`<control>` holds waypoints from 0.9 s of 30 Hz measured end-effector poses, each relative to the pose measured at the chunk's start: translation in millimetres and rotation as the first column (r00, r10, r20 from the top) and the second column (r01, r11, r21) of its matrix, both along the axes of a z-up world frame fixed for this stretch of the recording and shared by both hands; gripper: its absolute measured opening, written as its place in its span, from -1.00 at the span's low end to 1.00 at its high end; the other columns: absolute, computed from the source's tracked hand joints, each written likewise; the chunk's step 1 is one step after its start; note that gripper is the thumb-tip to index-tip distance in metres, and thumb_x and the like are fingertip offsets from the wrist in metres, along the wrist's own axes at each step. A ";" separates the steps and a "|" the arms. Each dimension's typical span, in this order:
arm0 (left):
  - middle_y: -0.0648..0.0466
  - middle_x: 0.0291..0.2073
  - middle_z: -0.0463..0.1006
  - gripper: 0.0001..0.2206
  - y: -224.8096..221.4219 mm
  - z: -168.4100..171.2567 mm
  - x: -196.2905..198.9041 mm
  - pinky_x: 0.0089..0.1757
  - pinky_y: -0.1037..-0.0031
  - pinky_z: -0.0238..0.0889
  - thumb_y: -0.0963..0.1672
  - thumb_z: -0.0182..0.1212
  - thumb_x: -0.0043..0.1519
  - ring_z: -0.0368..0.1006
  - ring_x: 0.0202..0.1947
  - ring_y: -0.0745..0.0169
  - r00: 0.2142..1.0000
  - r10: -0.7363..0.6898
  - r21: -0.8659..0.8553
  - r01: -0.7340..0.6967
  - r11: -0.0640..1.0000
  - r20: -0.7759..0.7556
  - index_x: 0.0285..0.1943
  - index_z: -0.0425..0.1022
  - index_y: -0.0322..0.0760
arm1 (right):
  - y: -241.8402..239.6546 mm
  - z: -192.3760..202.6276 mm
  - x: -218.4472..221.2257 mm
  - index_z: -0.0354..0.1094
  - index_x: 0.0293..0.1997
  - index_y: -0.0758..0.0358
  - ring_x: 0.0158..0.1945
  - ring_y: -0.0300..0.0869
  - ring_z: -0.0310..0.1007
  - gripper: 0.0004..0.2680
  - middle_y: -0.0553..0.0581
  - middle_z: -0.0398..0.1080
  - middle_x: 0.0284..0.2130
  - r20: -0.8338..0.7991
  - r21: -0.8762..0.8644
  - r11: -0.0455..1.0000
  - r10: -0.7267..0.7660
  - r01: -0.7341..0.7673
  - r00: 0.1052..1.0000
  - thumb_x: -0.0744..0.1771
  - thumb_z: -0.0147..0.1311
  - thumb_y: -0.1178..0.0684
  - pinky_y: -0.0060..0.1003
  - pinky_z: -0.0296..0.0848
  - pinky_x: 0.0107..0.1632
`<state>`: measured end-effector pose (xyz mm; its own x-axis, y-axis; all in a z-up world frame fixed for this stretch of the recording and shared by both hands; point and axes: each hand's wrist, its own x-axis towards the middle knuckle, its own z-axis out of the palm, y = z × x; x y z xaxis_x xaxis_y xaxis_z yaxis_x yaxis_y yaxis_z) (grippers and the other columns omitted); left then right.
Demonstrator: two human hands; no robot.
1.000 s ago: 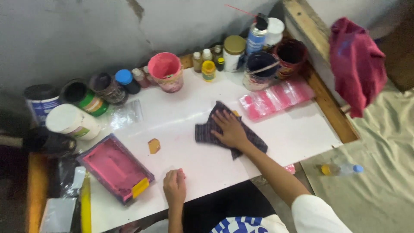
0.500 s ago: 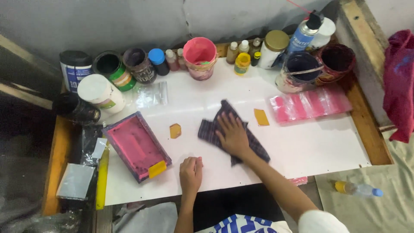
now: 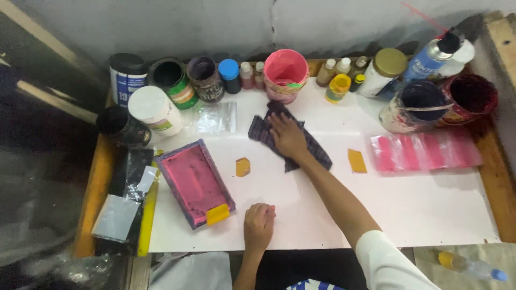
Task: Cleaning a screen printing workbench using a cloth and organizing materials
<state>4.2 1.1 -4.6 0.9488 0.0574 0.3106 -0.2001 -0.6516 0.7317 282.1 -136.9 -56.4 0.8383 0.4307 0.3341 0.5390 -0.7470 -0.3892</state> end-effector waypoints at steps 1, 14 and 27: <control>0.08 -0.46 0.54 -0.81 3.2 -2.9 -2.1 -0.29 0.37 0.29 -0.14 0.07 0.35 0.43 -0.39 0.20 1.000 0.005 0.004 -0.005 1.000 -0.004 -0.34 0.46 -0.25 | 7.5 -0.7 -5.2 0.20 0.43 0.21 0.44 0.23 0.13 -0.63 0.19 0.23 0.38 -0.004 0.004 1.000 0.005 -0.005 1.000 0.44 -0.20 -0.06 0.12 0.14 0.34; 0.11 -0.51 0.52 -0.74 2.6 -7.4 -4.1 -0.35 0.43 0.30 -0.06 0.09 0.34 0.40 -0.46 0.28 0.998 0.043 -0.105 -0.049 0.993 -0.055 -0.41 0.46 -0.21 | 6.9 52.6 -139.8 0.13 0.46 0.09 0.54 0.05 -0.09 -0.62 0.07 0.14 0.42 -0.211 -0.054 0.944 0.308 -0.325 0.928 0.45 -0.26 -0.10 0.06 -0.02 0.45; 0.11 -0.50 0.56 -0.72 3.1 -18.2 -6.4 -0.40 0.59 0.37 -0.02 0.07 0.36 0.44 -0.47 0.35 0.996 0.068 -0.035 -0.069 0.997 -0.050 -0.37 0.50 -0.19 | 0.4 -8.3 10.4 0.33 0.35 0.13 0.34 0.19 0.25 -0.65 0.21 0.40 0.24 0.120 -0.012 0.968 -0.248 0.251 0.961 0.39 -0.09 -0.01 0.11 0.19 0.30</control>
